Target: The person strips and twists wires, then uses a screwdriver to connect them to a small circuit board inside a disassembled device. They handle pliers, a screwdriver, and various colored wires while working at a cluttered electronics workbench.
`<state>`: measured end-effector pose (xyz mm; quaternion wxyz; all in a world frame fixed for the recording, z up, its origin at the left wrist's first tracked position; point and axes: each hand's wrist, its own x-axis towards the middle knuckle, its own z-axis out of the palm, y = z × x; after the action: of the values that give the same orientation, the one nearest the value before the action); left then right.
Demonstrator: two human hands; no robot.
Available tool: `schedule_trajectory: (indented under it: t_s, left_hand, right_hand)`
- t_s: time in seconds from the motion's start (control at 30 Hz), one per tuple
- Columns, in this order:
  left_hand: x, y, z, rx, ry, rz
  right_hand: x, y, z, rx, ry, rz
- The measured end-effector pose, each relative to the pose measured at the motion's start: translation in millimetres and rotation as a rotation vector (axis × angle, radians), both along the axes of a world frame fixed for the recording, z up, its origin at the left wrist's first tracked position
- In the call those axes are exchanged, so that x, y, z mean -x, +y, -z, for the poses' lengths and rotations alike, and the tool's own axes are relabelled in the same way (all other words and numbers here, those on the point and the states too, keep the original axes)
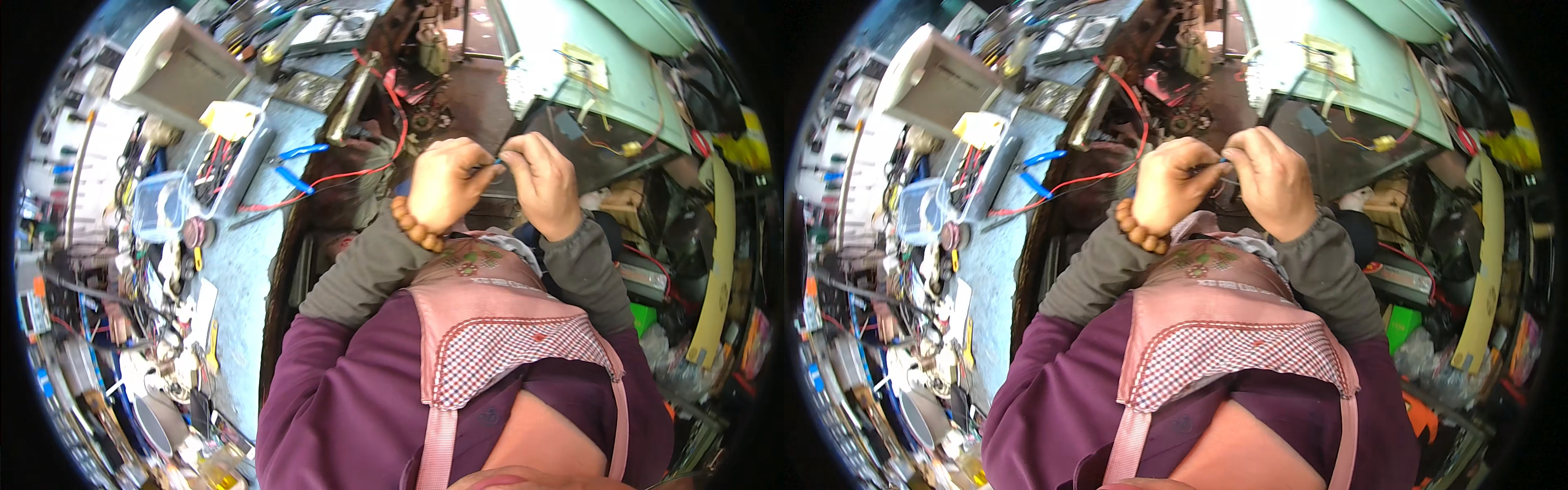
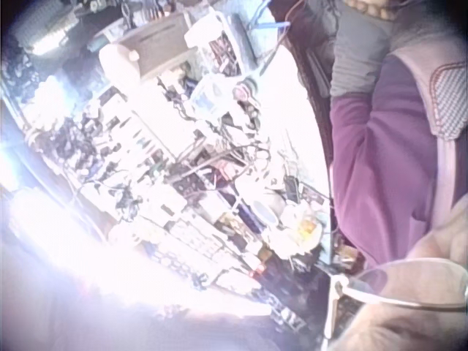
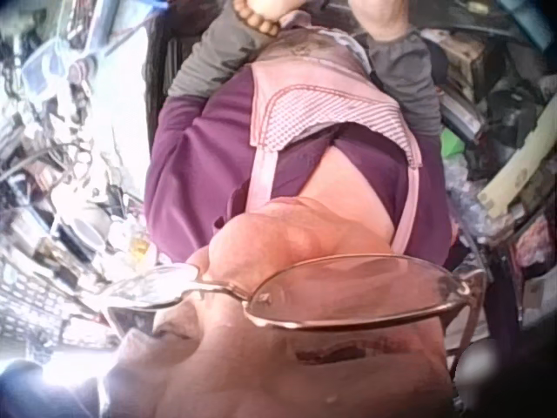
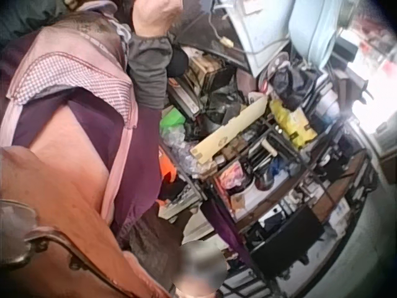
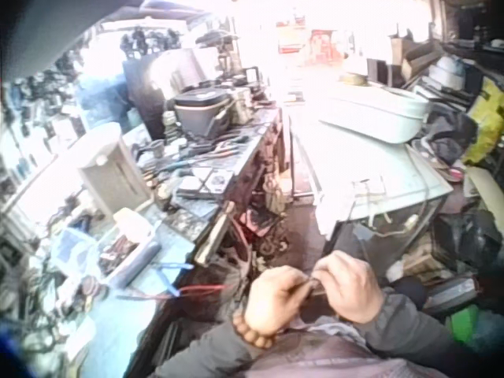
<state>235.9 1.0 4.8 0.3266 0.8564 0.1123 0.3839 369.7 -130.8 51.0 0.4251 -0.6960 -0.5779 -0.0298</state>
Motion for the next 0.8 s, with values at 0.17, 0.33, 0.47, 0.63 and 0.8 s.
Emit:
schedule_trajectory:
  t_s: [0.17, 0.33, 0.47, 0.63, 0.8]
  left_hand:
    - [-2, -3, 11, 0.059, -0.099, -0.109]
    - [-2, -6, 14, 0.150, -0.167, -0.013]
    - [7, -3, 22, 0.075, -0.118, -0.015]
    - [7, -5, 21, 0.067, -0.097, -0.080]
    - [19, -7, 20, 0.298, -0.076, -0.097]
  right_hand:
    - [6, 8, 13, 0.025, -0.126, 0.037]
    - [5, 11, 17, -0.007, -0.146, 0.056]
    - [7, 13, 22, -0.015, -0.141, 0.028]
    - [7, 8, 32, -0.019, -0.148, 0.042]
    - [7, 9, 46, -0.048, 0.526, -0.002]
